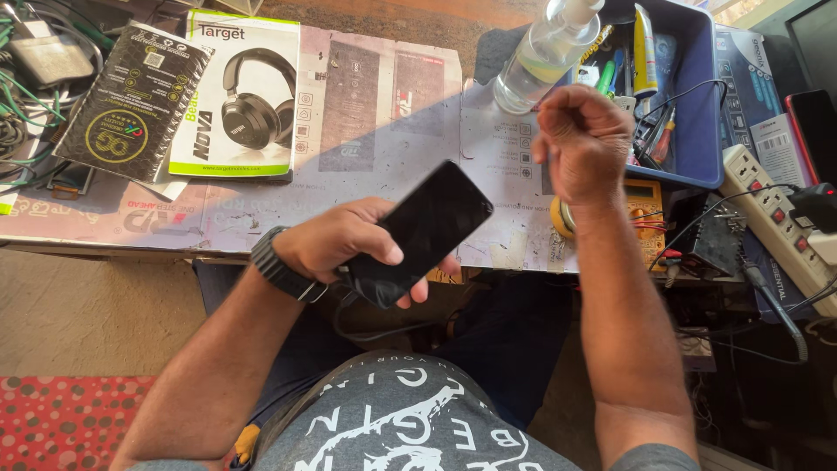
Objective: The person repeatedly plugs and unplugs a USB charging cable into a black smartphone, then presses the power button to check if the device turns on. The person also plugs and unplugs the charger from a power strip to test the connection.
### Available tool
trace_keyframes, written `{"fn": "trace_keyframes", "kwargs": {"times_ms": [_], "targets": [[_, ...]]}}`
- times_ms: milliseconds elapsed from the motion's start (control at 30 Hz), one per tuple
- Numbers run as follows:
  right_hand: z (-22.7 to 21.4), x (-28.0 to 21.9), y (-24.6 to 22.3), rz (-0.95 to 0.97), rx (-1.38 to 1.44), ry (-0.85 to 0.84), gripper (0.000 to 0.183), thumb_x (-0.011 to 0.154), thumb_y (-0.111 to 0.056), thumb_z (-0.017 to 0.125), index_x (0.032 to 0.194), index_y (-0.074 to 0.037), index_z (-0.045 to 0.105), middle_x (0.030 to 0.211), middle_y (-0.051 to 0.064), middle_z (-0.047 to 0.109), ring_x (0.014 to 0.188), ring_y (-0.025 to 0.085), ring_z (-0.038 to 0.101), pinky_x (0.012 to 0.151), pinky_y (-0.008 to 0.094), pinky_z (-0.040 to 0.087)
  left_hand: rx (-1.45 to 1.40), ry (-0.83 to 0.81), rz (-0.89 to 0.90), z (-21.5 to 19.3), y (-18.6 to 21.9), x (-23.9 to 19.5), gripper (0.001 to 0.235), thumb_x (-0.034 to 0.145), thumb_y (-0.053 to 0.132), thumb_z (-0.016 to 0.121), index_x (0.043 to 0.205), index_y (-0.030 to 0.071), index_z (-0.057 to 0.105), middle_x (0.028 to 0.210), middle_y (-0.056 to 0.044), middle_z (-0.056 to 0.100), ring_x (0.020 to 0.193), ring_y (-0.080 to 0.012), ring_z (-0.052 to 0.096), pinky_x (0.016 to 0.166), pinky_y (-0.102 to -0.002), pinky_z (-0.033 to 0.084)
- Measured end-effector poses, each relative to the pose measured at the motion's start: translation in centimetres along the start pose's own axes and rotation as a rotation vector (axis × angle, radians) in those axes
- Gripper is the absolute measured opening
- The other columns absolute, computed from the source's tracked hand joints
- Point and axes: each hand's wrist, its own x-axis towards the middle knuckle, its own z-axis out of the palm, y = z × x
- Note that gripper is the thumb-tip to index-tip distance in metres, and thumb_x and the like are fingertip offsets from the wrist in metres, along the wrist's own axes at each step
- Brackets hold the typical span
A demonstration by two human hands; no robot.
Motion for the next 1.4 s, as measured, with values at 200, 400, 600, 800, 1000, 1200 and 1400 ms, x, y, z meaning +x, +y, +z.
{"fn": "trace_keyframes", "kwargs": {"times_ms": [200, 400, 600, 800, 1000, 1200, 1400], "targets": [[-0.1, -1.8, -1.4, -0.092, -1.182, -0.307, 0.008, 0.089, -0.006, 0.078, 0.097, -0.007, 0.078, 0.092, 0.009, 0.074, 0.080, 0.020, 0.071, 0.069, 0.034, 0.058, -0.009, 0.311, 0.199, -0.9, -0.9, 0.4, 0.054, 0.097, 0.020, 0.057, 0.138, -0.015, 0.048, 0.133, -0.027, 0.062, 0.097, -0.0311, 0.072, 0.077, -0.046, 0.065], [1.8, -2.3, -1.3, -0.026, -1.675, -0.458, 0.016, 0.092, -0.016, 0.072, 0.103, -0.011, 0.081, 0.095, 0.015, 0.071, 0.087, 0.035, 0.068, 0.074, 0.048, 0.055, -0.141, 0.398, 0.329, -1.8, -2.4, 2.5, 0.067, 0.102, 0.053, 0.050, 0.143, 0.000, 0.048, 0.124, -0.021, 0.063, 0.102, -0.0323, 0.070, 0.085, -0.049, 0.064], [4.7, -5.5, -3.4, -0.274, -1.477, -0.165, 0.019, 0.096, -0.018, 0.080, 0.092, -0.001, 0.072, 0.092, 0.016, 0.069, 0.080, 0.029, 0.069, 0.069, 0.042, 0.054, -0.263, 0.474, 0.538, -2.2, -3.4, 3.8, 0.060, 0.100, 0.051, 0.060, 0.129, -0.001, 0.053, 0.115, -0.018, 0.064, 0.107, -0.0342, 0.069, 0.091, -0.052, 0.063], [10.9, -11.8, -1.4, 0.279, -0.752, -0.155, 0.020, 0.096, -0.016, 0.073, 0.108, 0.000, 0.070, 0.086, 0.006, 0.077, 0.071, 0.011, 0.071, 0.063, 0.027, 0.059, -0.248, 0.513, 0.731, -1.9, -3.8, 4.3, 0.057, 0.099, 0.044, 0.067, 0.130, -0.002, 0.055, 0.123, -0.021, 0.066, 0.118, -0.0341, 0.066, 0.104, -0.047, 0.056], [12.2, -12.9, 0.7, 0.529, -0.353, 0.020, 0.020, 0.096, -0.010, 0.067, 0.113, 0.000, 0.070, 0.081, 0.002, 0.076, 0.064, 0.008, 0.067, 0.056, 0.022, 0.055, -0.105, 0.523, 0.892, 0.2, -4.8, 4.4, 0.052, 0.099, 0.027, 0.072, 0.138, -0.001, 0.052, 0.133, -0.018, 0.061, 0.128, -0.0363, 0.061, 0.110, -0.050, 0.054], [11.7, -13.5, 1.2, 0.096, -0.618, -0.061, 0.014, 0.095, -0.007, 0.076, 0.106, 0.001, 0.073, 0.078, 0.003, 0.073, 0.068, 0.007, 0.065, 0.060, 0.022, 0.053, -0.084, 0.441, 1.010, 0.8, -5.5, 4.3, 0.055, 0.102, 0.026, 0.071, 0.144, -0.002, 0.049, 0.139, -0.013, 0.058, 0.138, -0.0349, 0.058, 0.124, -0.054, 0.048], [10.9, -13.9, 2.0, -0.096, -0.700, 0.016, 0.008, 0.093, -0.004, 0.075, 0.098, -0.001, 0.070, 0.072, 0.004, 0.067, 0.058, 0.008, 0.060, 0.053, 0.024, 0.047, -0.083, 0.460, 1.008, 1.6, -5.7, 5.3, 0.055, 0.103, 0.031, 0.068, 0.143, -0.003, 0.050, 0.138, -0.015, 0.059, 0.134, -0.0365, 0.059, 0.120, -0.054, 0.049]]}}
